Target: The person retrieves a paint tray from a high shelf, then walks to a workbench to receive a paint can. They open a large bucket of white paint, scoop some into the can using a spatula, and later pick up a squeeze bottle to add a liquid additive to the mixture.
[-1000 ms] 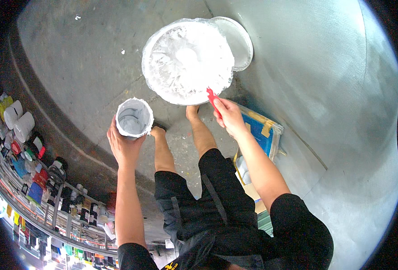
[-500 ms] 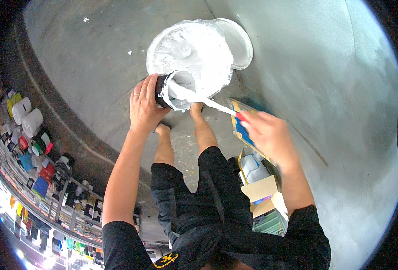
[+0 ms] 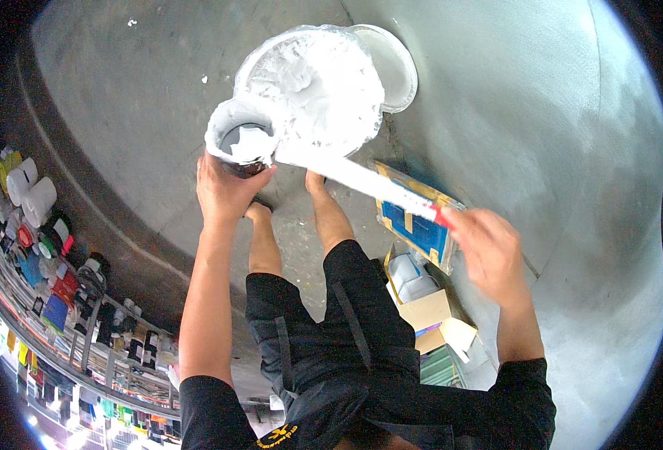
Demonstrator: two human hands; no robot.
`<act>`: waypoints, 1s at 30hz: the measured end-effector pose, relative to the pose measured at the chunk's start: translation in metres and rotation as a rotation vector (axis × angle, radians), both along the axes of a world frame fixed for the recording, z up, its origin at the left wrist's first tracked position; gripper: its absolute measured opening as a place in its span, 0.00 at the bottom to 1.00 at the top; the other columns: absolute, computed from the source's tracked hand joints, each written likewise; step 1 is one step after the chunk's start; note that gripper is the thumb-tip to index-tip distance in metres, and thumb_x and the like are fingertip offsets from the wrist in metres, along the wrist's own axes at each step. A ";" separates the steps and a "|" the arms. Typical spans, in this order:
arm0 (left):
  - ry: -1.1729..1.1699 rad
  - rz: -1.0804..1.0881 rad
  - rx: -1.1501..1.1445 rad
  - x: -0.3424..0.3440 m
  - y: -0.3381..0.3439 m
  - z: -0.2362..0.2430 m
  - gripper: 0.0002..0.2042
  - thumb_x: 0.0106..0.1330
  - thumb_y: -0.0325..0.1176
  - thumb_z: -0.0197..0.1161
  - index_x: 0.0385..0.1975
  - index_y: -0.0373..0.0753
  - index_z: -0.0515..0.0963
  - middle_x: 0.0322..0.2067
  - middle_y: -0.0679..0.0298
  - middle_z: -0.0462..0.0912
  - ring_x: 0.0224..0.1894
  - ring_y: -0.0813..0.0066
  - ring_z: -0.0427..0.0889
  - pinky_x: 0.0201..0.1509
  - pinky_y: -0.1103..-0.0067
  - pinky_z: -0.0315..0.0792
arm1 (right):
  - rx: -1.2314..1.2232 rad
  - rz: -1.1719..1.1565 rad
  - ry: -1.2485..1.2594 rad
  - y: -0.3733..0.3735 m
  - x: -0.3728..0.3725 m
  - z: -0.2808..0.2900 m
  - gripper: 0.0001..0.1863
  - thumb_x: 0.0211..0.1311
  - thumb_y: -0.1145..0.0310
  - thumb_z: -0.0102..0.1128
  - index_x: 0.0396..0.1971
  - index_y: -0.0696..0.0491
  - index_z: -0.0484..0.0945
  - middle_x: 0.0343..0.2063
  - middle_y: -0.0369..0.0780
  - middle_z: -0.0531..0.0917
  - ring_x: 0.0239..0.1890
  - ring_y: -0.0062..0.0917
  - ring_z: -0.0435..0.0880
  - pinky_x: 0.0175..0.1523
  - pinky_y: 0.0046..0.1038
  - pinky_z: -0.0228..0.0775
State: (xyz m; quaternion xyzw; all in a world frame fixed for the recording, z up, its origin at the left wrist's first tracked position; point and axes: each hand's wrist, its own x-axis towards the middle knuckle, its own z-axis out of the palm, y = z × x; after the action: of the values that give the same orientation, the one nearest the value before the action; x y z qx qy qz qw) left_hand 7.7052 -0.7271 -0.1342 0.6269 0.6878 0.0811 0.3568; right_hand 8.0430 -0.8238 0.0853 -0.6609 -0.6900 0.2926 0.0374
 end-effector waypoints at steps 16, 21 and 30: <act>-0.092 0.104 0.021 -0.082 -0.084 -0.025 0.45 0.34 0.41 0.89 0.59 0.39 0.76 0.54 0.57 0.85 0.55 0.62 0.85 0.62 0.69 0.77 | -0.407 0.142 -0.410 0.131 -0.066 -0.379 0.11 0.59 0.71 0.58 0.34 0.56 0.89 0.36 0.50 0.90 0.38 0.42 0.91 0.43 0.42 0.83; -0.035 0.125 0.003 -0.088 -0.098 -0.031 0.44 0.34 0.40 0.88 0.58 0.38 0.77 0.52 0.56 0.85 0.55 0.58 0.84 0.61 0.67 0.77 | -0.661 -0.480 0.012 0.109 -0.064 -0.386 0.13 0.65 0.64 0.58 0.35 0.56 0.88 0.25 0.44 0.87 0.19 0.27 0.83 0.24 0.31 0.73; 0.077 0.090 -0.002 -0.082 -0.080 -0.011 0.48 0.35 0.40 0.87 0.63 0.39 0.72 0.57 0.53 0.80 0.59 0.48 0.76 0.65 0.60 0.71 | -0.583 -0.974 0.738 0.007 -0.052 -0.277 0.16 0.76 0.65 0.55 0.51 0.61 0.82 0.24 0.35 0.80 0.17 0.13 0.72 0.20 0.19 0.61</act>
State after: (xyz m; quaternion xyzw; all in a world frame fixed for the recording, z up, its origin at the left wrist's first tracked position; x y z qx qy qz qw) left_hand 7.6233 -0.8074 -0.1448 0.5974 0.7287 0.0721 0.3270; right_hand 7.9913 -0.8169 -0.1913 -0.7362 -0.1483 0.6230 0.2186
